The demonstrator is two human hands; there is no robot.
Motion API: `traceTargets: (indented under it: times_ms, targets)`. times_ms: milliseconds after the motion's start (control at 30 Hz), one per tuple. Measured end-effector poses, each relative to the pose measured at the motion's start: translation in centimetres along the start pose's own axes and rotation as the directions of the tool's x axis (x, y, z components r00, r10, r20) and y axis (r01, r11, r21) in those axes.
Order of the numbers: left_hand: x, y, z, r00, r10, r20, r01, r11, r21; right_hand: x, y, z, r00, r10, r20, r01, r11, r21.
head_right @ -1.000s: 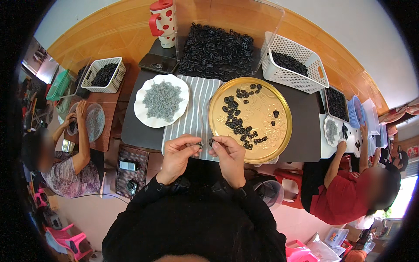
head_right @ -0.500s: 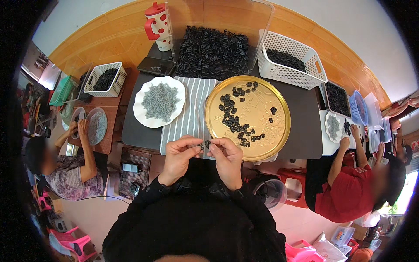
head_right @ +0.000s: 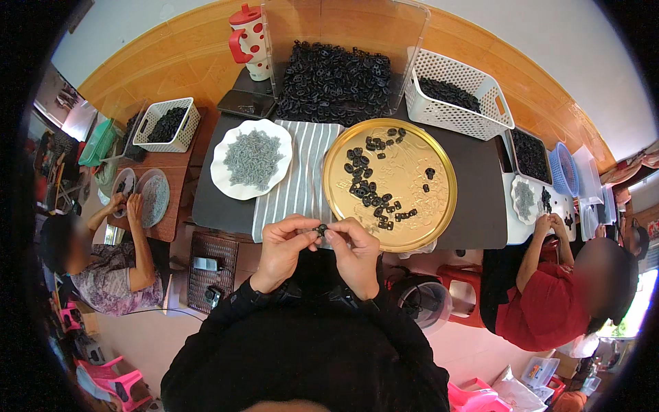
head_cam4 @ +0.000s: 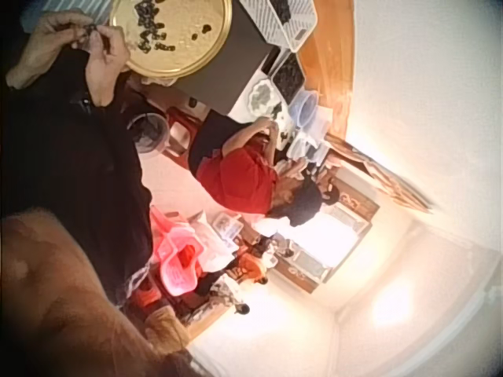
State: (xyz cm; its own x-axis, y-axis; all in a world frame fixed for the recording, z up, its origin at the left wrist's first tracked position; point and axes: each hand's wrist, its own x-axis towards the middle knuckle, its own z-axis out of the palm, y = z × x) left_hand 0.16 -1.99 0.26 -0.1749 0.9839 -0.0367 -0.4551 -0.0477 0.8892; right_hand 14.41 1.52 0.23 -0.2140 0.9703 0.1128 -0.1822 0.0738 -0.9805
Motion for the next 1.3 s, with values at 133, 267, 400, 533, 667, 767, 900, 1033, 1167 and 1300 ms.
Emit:
traceTargets:
  times_ms: [133,267,400,533,667,767,900,1033,1167,1300]
  targets:
    - [0.0,-0.2,-0.1,1.0,0.009,0.01,-0.009,1.0,0.006,0.0,0.1,-0.1,0.999,-0.018,0.04,0.02,0.999,-0.03]
    - [0.1,-0.1,-0.2,0.999,-0.019,0.05,0.019,1.0,-0.013,0.0,0.0,-0.3,0.997,0.07,0.042,-0.074,0.994,0.086]
    - [0.1,-0.1,-0.6,0.995,-0.024,0.101,0.025,1.0,-0.006,0.0,-0.5,-0.2,0.989,0.132,0.066,-0.144,0.965,0.22]
    - [0.1,-0.1,-0.7,0.989,-0.063,0.13,0.067,0.998,-0.021,-0.1,-0.4,-0.3,0.993,0.098,0.073,-0.11,0.976,0.187]
    - [0.2,-0.2,-0.8,0.982,-0.071,0.173,0.076,0.997,-0.02,-0.1,-0.1,-0.6,0.994,0.031,0.105,-0.044,0.991,0.129]
    - [0.1,0.1,-0.5,0.979,-0.066,0.192,0.066,0.998,0.007,-0.3,0.0,-0.4,0.997,0.021,0.071,-0.028,0.995,0.095]
    - [-0.3,-0.4,-0.3,0.983,-0.033,0.181,0.028,0.999,0.03,-0.5,-0.4,-0.1,0.996,-0.037,0.083,0.036,0.999,0.02]
    - [-0.9,-0.6,0.2,0.988,0.064,0.14,-0.076,0.994,0.08,-0.6,-0.7,0.1,0.992,-0.105,0.076,0.105,0.994,-0.002]
    - [-0.9,-0.8,0.3,0.988,0.103,0.118,-0.114,0.989,0.091,-0.6,-0.4,0.1,0.988,-0.137,0.071,0.138,0.99,-0.01]
    - [-1.1,-0.9,0.3,0.984,0.126,0.124,-0.136,0.988,0.079,-0.6,-0.8,0.0,0.979,-0.177,0.101,0.183,0.982,-0.052]
